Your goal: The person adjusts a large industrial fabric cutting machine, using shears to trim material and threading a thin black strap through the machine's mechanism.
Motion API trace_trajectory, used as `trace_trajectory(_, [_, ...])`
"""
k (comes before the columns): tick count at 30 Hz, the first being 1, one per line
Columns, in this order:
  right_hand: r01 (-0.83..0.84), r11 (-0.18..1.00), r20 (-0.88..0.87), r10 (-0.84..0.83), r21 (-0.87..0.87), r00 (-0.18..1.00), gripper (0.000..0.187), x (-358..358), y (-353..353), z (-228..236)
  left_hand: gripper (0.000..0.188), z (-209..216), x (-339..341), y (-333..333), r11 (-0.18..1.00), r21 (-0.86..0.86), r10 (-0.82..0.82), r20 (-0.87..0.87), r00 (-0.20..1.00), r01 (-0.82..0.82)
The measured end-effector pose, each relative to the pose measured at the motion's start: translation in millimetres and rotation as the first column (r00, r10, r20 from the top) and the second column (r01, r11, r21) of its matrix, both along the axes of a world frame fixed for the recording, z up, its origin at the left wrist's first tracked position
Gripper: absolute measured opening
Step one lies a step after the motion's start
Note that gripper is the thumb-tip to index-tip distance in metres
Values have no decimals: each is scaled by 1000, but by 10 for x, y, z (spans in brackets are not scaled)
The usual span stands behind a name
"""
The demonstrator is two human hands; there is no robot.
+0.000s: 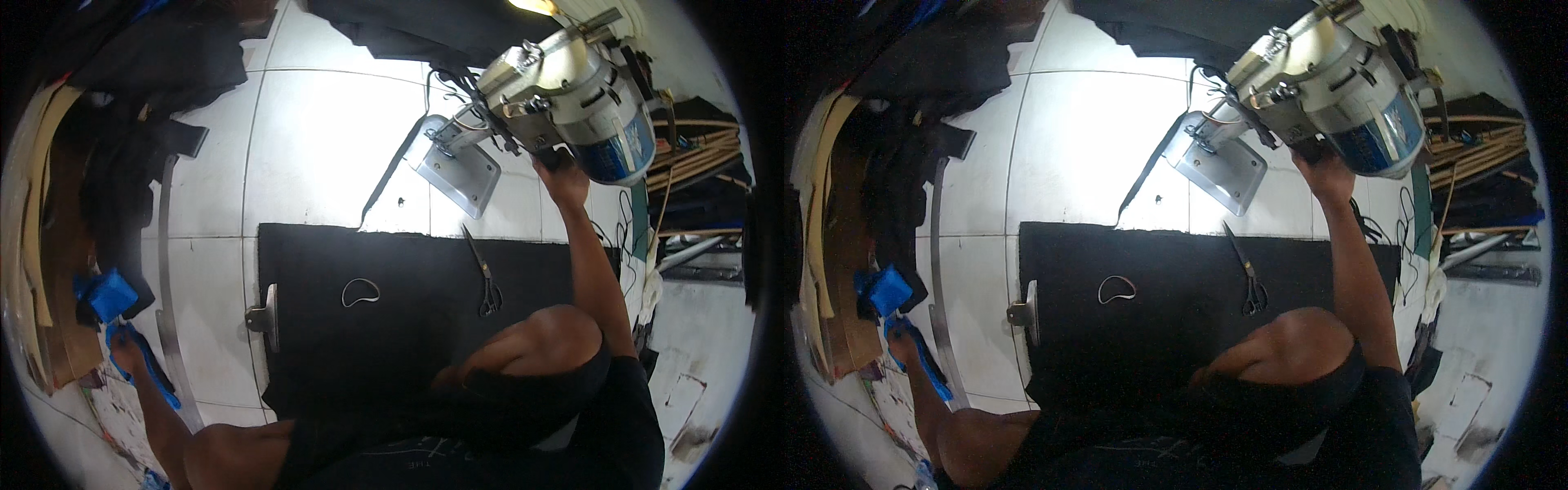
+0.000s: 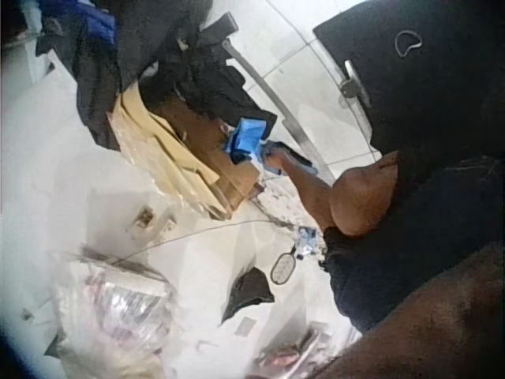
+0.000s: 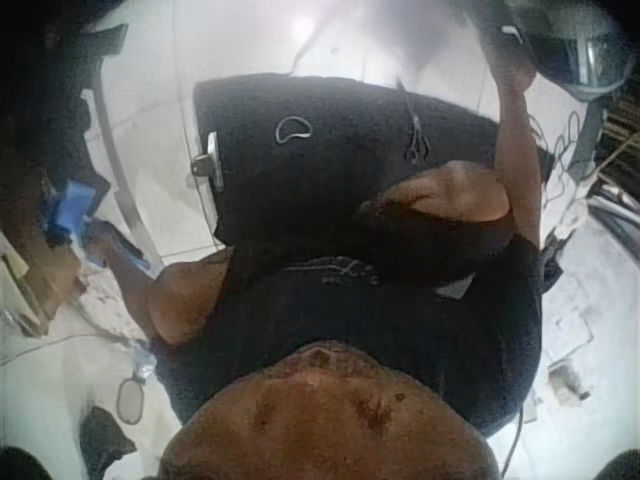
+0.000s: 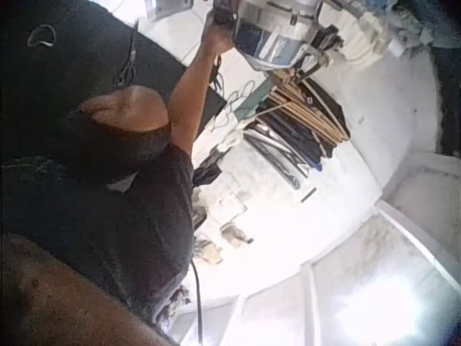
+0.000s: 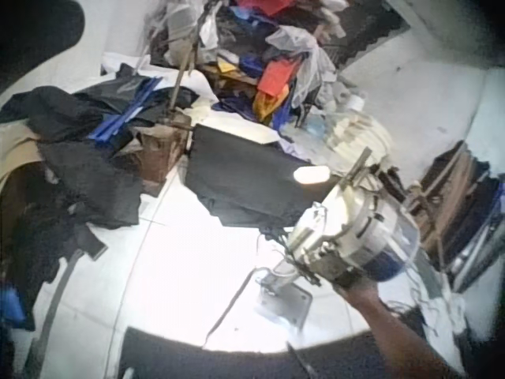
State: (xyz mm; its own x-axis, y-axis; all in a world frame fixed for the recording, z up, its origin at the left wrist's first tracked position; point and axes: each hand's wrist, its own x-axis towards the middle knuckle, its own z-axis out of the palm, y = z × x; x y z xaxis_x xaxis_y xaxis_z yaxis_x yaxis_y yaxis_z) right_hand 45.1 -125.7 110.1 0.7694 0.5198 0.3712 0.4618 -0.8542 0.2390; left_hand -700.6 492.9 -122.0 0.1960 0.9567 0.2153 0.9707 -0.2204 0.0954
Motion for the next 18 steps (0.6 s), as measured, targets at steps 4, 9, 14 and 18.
trace_trajectory(4, [68, 993, -35, -72, -93, 997, 57, -17, 18, 17, 41, 13, -52, -166, 989, -81, 125, -11, 992, -126])
trace_trajectory(9, [14, 998, -15, -13, 54, 1000, 49, -35, 69, -36, 35, 75, -112, -172, 998, 11, 62, 38, 997, -62])
trace_trajectory(14, [-116, 993, 98, 112, 37, 989, 45, 95, -73, -105, 24, 180, 53, -141, 959, -204, -229, -135, 964, 199])
trace_trajectory(18, [-135, 988, 108, 126, 82, 986, 45, 74, -62, -108, 22, 392, 237, -134, 984, -99, -167, -215, 962, 148])
